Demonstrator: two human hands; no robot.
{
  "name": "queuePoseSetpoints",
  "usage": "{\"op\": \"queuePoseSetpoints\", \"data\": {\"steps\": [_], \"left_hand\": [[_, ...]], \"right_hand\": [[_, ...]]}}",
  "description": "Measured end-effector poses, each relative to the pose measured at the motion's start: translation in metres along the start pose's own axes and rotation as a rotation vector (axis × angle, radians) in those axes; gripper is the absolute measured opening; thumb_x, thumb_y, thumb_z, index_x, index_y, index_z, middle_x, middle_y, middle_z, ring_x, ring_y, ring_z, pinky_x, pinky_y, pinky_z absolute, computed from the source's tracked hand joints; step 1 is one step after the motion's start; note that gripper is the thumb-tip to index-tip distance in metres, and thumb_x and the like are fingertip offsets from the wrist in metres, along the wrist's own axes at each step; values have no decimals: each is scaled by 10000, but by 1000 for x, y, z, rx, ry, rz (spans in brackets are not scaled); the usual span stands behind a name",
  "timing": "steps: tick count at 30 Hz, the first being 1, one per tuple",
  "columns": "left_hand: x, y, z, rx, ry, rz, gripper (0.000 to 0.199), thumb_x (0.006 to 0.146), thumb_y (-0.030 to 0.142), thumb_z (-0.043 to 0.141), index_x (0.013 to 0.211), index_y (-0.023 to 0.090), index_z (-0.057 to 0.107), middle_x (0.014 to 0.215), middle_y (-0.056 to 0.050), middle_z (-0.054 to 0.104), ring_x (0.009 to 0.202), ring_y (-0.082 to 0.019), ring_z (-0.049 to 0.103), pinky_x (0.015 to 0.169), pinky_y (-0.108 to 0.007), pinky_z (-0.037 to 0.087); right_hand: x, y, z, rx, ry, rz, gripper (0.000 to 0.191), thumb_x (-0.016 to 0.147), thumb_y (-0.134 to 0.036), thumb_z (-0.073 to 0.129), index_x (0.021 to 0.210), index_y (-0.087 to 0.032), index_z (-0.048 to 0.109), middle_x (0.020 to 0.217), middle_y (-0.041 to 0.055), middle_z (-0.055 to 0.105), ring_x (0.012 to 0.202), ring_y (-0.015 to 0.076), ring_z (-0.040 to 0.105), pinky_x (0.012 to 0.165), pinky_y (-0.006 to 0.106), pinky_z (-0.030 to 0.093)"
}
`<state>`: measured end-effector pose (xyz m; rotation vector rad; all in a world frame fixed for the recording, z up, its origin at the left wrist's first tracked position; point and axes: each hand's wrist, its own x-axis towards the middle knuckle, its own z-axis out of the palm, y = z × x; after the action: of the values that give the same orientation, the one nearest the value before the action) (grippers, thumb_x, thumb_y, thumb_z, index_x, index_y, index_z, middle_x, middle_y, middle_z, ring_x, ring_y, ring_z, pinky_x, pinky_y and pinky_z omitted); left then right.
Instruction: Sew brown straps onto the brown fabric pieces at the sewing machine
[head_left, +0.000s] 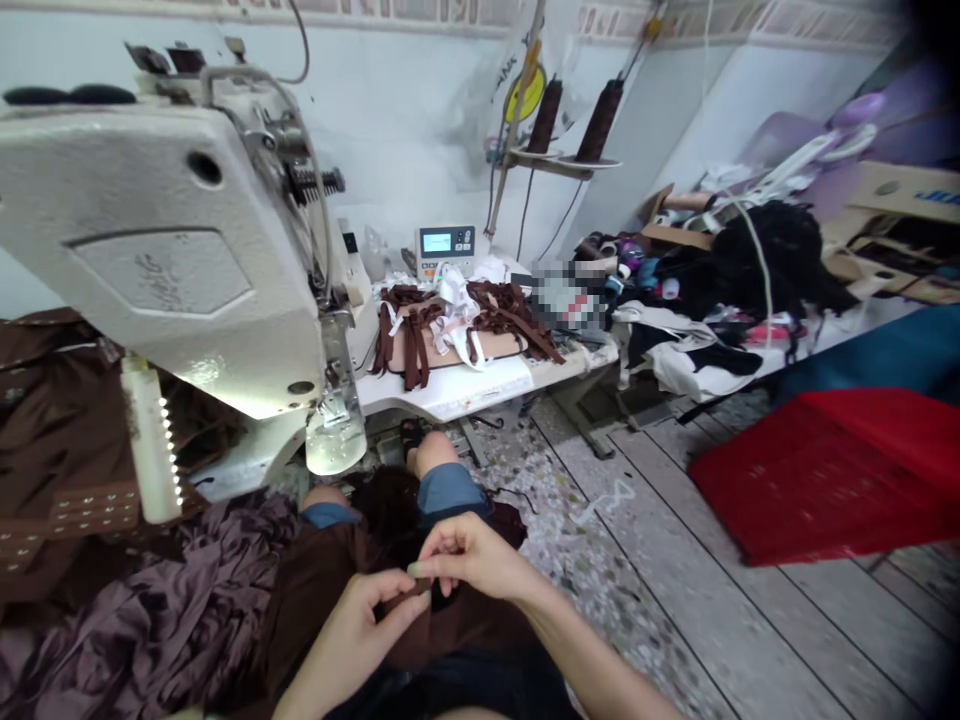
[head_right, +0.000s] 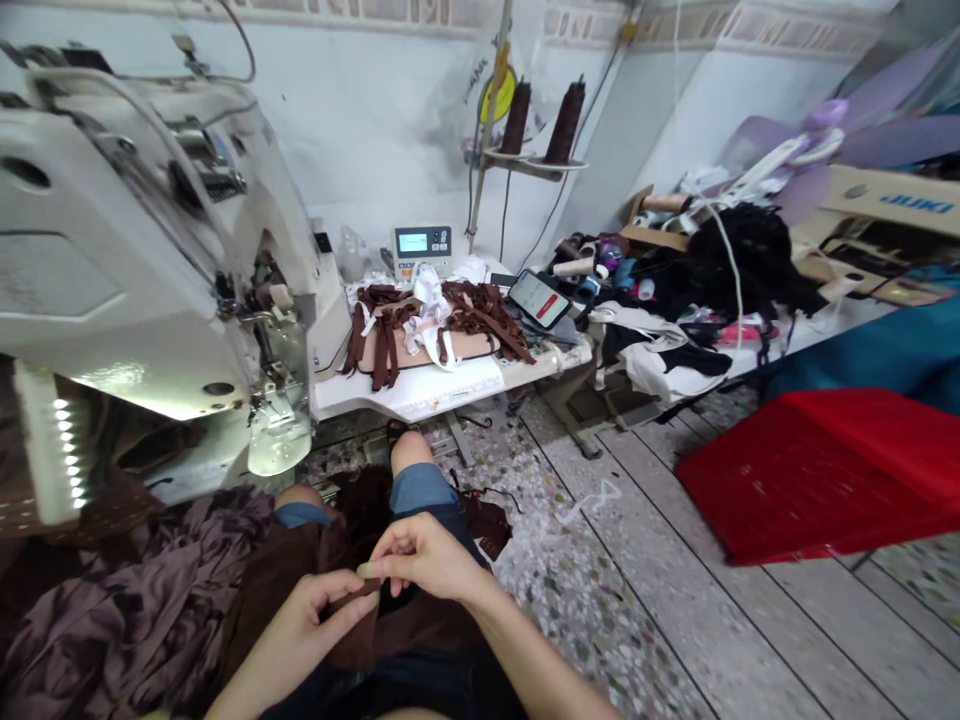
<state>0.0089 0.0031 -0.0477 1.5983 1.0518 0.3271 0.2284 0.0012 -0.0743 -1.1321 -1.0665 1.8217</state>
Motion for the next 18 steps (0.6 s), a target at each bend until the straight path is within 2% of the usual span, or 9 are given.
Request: {"op": "queuePoseSetpoints", "data": {"steps": [2, 3, 4, 6, 8, 10, 12, 15, 18], "left_hand": [[2, -13, 4, -75, -9, -25, 458, 975, 594, 664, 823, 183, 795, 725, -4, 677, 716, -175, 578, 684, -254, 435], [3, -24, 4, -137, 25, -55, 466, 943, 610, 702, 791, 177, 786, 723, -6, 675, 723, -177, 583, 688, -253, 443], [4, -37, 2, -199, 83, -91, 473, 890, 631, 755, 765, 175, 784, 733, -10, 684, 745, -186, 599, 702, -255, 460], [7, -68, -6, -423, 340, -263, 515, 607, 643, 956, 716, 169, 788, 728, -16, 715, 768, -214, 650, 717, -263, 503], [9, -96, -18, -479, 489, -339, 668, 484, 756, 940, 793, 182, 798, 805, -18, 760, 822, -238, 701, 754, -283, 546], [13, -115, -28, -522, 567, -393, 771, 404, 808, 922, 850, 194, 790, 831, -24, 780, 834, -268, 745, 735, -314, 578], [16, -125, -32, -549, 599, -426, 793, 357, 785, 940, 866, 197, 784, 836, -32, 792, 852, -297, 776, 722, -338, 599], [17, -129, -30, -550, 630, -443, 734, 304, 691, 986, 809, 195, 789, 821, -31, 800, 898, -320, 792, 752, -345, 614], [13, -135, -38, -551, 683, -483, 657, 290, 599, 1008, 787, 223, 800, 785, -18, 803, 930, -357, 798, 739, -368, 624]], "right_hand": [[2, 6, -4, 25, 55, -8, 547, 778, -662, 896, 834, -133, 768, 655, 12, 733, 489, 93, 593, 520, 218, 435], [1, 10, -9, 26, 108, -3, 559, 799, -683, 867, 843, -134, 766, 690, 29, 757, 497, 94, 596, 520, 219, 429], [-1, 15, -17, 20, 174, 10, 572, 807, -702, 847, 851, -138, 762, 731, 44, 779, 511, 97, 602, 524, 221, 424], [-10, 29, -40, -6, 329, 59, 594, 772, -732, 847, 841, -151, 749, 767, 49, 793, 539, 105, 609, 532, 223, 412], [-26, 48, -69, -17, 435, 107, 602, 705, -733, 881, 788, -158, 726, 740, 40, 777, 540, 111, 598, 519, 225, 384], [-45, 72, -98, -10, 520, 163, 575, 656, -689, 922, 732, -162, 707, 694, 29, 753, 522, 109, 577, 502, 225, 347], [-65, 97, -126, 12, 612, 236, 504, 696, -619, 921, 737, -165, 708, 710, 34, 758, 542, 114, 595, 508, 222, 347], [-88, 135, -161, 58, 749, 368, 364, 842, -488, 854, 751, -179, 686, 726, 33, 755, 518, 115, 600, 487, 224, 343], [-96, 168, -192, 93, 864, 491, 271, 996, -381, 738, 825, -178, 682, 781, 22, 741, 550, 120, 635, 506, 221, 426]]}}
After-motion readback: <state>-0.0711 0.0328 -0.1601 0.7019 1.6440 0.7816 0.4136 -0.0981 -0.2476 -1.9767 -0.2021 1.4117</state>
